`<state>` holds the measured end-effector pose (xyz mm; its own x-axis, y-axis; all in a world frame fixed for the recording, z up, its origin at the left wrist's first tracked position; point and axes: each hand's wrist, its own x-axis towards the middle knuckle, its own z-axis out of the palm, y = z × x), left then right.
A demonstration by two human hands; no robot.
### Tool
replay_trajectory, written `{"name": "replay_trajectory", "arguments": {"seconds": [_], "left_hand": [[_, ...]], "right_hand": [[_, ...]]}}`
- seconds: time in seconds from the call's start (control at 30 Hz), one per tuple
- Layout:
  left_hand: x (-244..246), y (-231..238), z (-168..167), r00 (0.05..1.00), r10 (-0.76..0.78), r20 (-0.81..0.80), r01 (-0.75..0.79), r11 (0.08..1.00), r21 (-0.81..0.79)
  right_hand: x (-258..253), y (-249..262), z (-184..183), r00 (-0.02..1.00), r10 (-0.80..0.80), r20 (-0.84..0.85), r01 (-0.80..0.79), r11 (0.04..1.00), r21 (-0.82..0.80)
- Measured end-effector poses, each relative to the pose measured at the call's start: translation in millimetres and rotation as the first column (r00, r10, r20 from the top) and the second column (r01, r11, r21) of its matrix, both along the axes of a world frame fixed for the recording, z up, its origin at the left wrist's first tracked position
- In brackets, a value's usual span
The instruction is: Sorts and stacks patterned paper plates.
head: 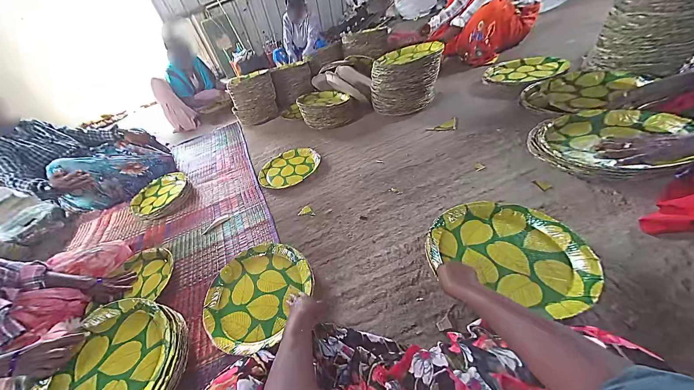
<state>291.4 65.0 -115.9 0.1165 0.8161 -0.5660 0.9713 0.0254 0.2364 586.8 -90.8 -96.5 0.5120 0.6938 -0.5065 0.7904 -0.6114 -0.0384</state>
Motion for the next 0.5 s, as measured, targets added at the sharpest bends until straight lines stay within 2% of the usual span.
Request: {"name": "replay_trajectory", "arguments": {"seconds": [0.1,0.2,0.3,0.33,0.4,0.47,0.5], "left_hand": [[1.9,2.3,-2.6,0.998,-0.009,-0.064,0.009,1.0,-0.008],[2.9,-0.8,-1.1,0.999,0.017,-0.049,-0.016,1.0,0.008],[0.5,0.2,2.7,0.993,0.071,0.099,-0.082,0.99,0.115],[3.0,-2.0,7.1,0.986,0.058,0.155,-0.09,0.975,0.205],[15.7,-9.7,18.9,0.972,-0.061,0.227,-0.047,0.896,0.442],[31.1,-18.5,23.9,0.934,-0.264,0.243,0.052,0.769,0.637],[39.2,-22.2,24.2,0.907,-0.352,0.232,0.111,0.729,0.675]], "right_hand": [[-1.6,-0.5,0.8,1.0,-0.03,-0.008,0.03,0.999,0.034],[6.1,-4.8,-0.4,0.997,-0.071,0.019,0.069,0.993,0.093],[9.1,-9.0,13.7,0.997,-0.039,0.074,0.01,0.935,0.354],[5.3,-9.3,22.2,0.994,0.012,0.108,-0.056,0.908,0.416],[-7.8,-10.7,30.5,0.967,0.19,0.17,-0.251,0.829,0.499],[-22.3,-10.7,16.5,0.886,0.432,0.168,-0.454,0.735,0.504],[-27.3,-7.9,4.4,0.829,0.543,0.135,-0.533,0.693,0.485]]}}
